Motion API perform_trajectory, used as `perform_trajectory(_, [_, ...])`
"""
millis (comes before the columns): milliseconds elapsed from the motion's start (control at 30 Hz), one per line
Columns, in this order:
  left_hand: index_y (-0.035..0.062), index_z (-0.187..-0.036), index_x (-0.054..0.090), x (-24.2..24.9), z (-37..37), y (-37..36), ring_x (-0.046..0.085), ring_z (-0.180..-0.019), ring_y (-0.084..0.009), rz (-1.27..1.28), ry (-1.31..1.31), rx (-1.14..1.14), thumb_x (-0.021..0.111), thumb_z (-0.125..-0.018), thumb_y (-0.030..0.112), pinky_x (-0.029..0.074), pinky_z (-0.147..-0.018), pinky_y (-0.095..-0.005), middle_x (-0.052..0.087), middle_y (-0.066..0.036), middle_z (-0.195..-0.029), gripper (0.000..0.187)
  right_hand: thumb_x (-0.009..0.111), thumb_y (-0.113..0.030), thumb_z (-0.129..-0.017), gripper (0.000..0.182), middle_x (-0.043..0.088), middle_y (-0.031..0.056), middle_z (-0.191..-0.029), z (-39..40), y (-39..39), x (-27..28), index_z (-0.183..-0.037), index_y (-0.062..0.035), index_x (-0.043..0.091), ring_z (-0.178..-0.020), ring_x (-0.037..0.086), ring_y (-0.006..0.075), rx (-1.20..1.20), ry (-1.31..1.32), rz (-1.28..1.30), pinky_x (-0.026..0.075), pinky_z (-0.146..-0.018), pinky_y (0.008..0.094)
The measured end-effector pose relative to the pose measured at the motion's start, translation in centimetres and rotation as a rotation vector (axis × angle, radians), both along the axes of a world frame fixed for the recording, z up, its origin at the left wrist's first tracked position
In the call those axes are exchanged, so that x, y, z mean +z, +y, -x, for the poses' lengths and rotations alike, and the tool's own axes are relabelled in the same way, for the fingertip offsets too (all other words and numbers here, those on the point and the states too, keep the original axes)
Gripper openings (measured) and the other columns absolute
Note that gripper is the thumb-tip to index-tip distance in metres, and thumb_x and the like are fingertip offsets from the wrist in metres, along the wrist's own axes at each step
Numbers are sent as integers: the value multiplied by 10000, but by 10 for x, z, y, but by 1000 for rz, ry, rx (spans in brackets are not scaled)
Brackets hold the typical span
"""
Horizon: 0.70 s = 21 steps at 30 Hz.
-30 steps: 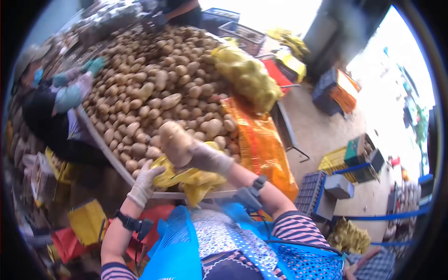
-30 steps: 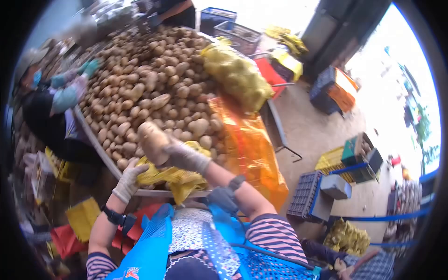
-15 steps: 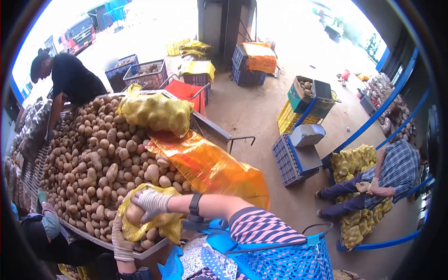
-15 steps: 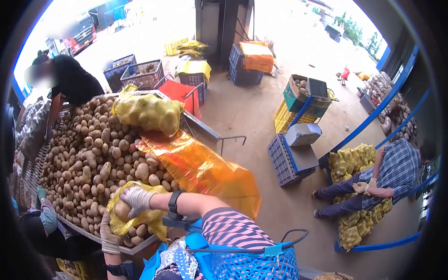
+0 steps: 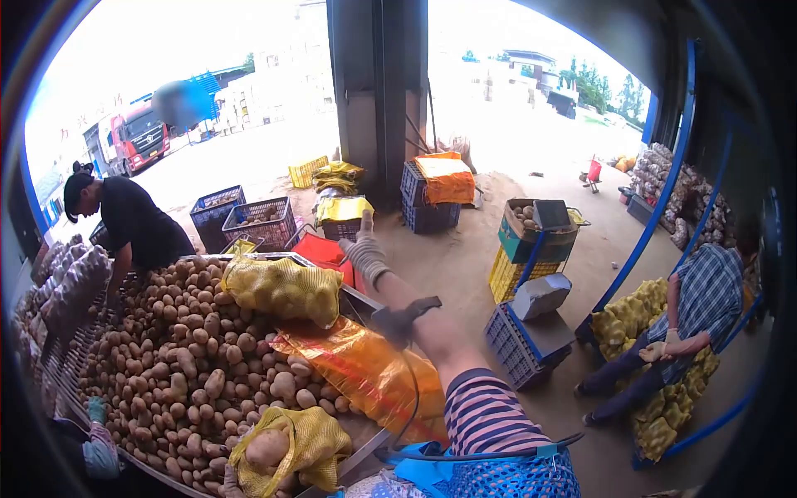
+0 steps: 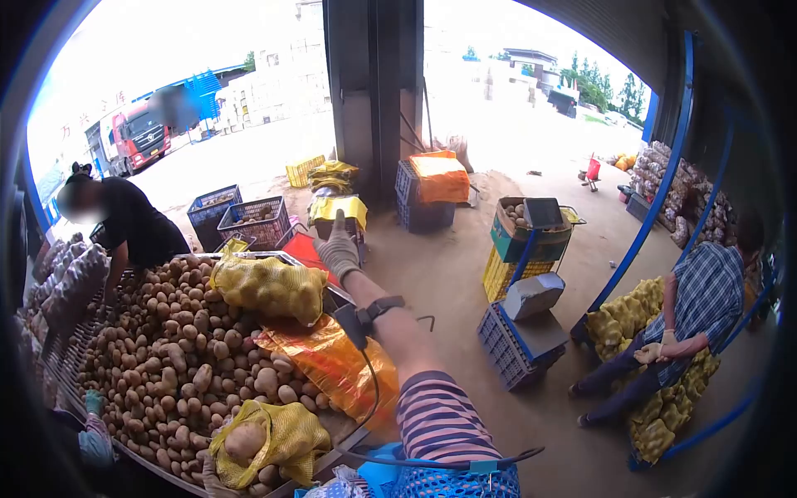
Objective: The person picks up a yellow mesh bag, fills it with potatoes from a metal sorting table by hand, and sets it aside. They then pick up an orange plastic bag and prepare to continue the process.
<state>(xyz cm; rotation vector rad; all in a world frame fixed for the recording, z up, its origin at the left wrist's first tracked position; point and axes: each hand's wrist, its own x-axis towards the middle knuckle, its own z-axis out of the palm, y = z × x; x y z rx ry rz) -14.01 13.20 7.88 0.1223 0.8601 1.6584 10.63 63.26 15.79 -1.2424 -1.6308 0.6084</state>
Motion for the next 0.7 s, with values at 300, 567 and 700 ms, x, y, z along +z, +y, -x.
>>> perform_trajectory(300, [30,-1250,509,-12,4,-3,564,-1123,-275,-37,-279,156,545,-929,295,477,-965,-447,556,-137,-1247,419,562,-672,-772,842,609,253,-1105,89,-204,-50,-1236,25,475,-1056,599,334,1001,-663,92,452,-912,385])
perform_trajectory(567, [-3,-1170,556,-44,1,-14,609,-1029,-235,-71,-444,325,551,-932,223,515,-915,-390,612,-138,-1142,328,659,-113,-790,513,654,76,-882,134,-239,-102,-1270,-11,511,-630,614,127,1202,-646,900,522,-553,258])
perform_trajectory(700, [4,-1243,505,-34,11,-9,599,-1065,-263,-92,-691,293,553,-933,258,517,-917,-431,580,-142,-1204,404,620,-56,-798,409,646,34,-832,158,-220,-101,-1205,-38,587,-617,609,110,1280,-579,907,522,-554,242])
